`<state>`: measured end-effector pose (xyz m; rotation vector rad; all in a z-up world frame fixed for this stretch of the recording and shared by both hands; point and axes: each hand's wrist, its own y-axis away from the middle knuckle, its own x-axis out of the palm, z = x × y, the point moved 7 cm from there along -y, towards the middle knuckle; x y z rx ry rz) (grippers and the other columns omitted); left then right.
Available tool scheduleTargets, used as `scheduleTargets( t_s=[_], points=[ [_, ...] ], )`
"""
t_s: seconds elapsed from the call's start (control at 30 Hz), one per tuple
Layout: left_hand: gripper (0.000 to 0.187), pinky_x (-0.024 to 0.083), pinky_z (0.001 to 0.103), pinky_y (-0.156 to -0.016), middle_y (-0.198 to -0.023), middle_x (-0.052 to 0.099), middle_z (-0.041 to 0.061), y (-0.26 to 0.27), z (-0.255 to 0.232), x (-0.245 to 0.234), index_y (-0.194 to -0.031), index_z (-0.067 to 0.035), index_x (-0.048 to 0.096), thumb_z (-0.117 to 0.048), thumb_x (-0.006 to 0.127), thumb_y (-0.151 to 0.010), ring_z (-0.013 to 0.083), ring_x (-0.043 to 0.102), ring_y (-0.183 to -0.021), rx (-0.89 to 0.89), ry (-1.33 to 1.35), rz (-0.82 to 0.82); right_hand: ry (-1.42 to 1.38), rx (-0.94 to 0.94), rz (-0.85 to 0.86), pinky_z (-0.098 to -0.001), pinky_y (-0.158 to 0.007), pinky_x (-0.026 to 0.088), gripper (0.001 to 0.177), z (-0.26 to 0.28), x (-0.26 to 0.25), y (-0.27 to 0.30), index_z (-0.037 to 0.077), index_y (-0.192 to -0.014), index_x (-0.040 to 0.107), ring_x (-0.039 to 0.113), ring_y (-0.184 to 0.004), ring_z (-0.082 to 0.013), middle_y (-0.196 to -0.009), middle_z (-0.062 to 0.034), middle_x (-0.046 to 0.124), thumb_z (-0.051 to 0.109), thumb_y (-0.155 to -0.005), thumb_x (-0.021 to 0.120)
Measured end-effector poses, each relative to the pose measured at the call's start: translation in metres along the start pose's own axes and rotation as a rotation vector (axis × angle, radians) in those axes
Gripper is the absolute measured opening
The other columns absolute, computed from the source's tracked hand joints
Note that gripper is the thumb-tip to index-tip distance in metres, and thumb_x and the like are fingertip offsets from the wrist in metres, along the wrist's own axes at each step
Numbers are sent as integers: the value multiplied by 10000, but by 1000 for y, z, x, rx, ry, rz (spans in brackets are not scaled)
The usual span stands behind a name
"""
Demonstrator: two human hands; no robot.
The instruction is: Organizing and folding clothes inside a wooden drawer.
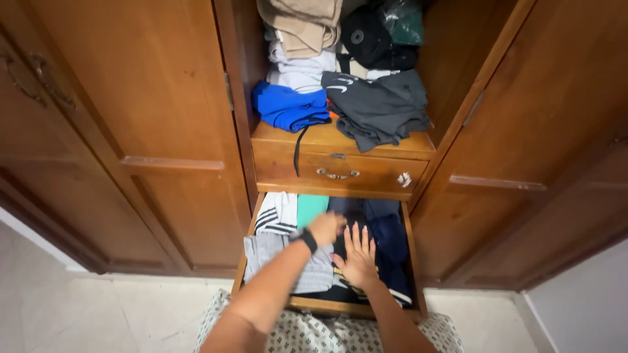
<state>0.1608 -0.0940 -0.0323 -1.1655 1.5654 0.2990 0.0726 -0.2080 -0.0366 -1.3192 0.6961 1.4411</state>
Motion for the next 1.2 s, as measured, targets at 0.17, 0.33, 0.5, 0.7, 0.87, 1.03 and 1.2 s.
scheduleTargets(
  t_s=[0.17, 0.33, 0.5, 0.7, 0.87, 1.03, 1.2],
  points=[
    [270, 524, 487, -930, -1115, 705, 143, -20, -47, -209, -1116, -114, 696, -94, 688, -847, 377, 643, -1080, -91, -44, -390, -31, 15, -2, -580, -1217, 33, 936, 1, -5, 0, 116, -1600, 171, -22, -1552, -393, -1694, -145, 23, 596, -911, 585],
    [575, 466, 512, -1109, -1365, 595, 172, -43, -39, -313, -1307, -83, 571, -127, 752, -763, 378, 541, -1323, 57, -293, -701, -30, 55, 23, -571, -1222, 28, 941, 1, -2, 1, 129, -1603, 164, -29, -1553, -384, -1694, -139, 13, 592, -907, 595],
    [1063, 271, 701, -1099, -1634, 213, 180, -78, 7, -328, -1530, -126, 328, -326, 921, -671, 405, 143, -1514, -474, -310, -388, -27, 16, -37, -580, -1205, 46, 943, -1, 2, 2, 107, -1588, 183, 9, -1537, -409, -1682, -164, 46, 562, -894, 632],
    [1002, 406, 661, -1056, -1439, 452, 171, -98, 46, -314, -1553, -76, 336, -316, 861, -735, 378, 400, -1355, -579, -339, -295, -64, -45, -108, -596, -1192, 52, 913, 0, 0, 6, 65, -1570, 236, 24, -1533, -419, -1666, -190, 89, 547, -909, 641],
    [579, 495, 586, -945, -1309, 538, 173, -107, 51, -312, -1243, -3, 571, -237, 813, -772, 371, 483, -1261, -472, -392, -376, -92, -54, -83, -605, -1183, 35, 906, 0, -5, 5, 42, -1575, 224, -3, -1531, -429, -1668, -205, 66, 542, -938, 630],
    [436, 511, 497, -955, -1208, 565, 221, -91, 52, -329, -1145, 41, 576, -175, 755, -810, 412, 518, -1175, -335, -330, -621, -99, -58, -87, -604, -1185, 41, 907, 4, -6, 6, 59, -1578, 224, 7, -1534, -425, -1671, -192, 67, 539, -927, 634],
    [516, 459, 508, -1006, -1228, 572, 254, -38, -10, -373, -1309, 65, 555, -109, 704, -846, 459, 520, -1156, -83, -137, -951, -65, 0, -43, -587, -1202, 53, 923, 3, -5, 4, 103, -1584, 207, 24, -1536, -408, -1679, -160, 57, 548, -899, 637]
  ],
)
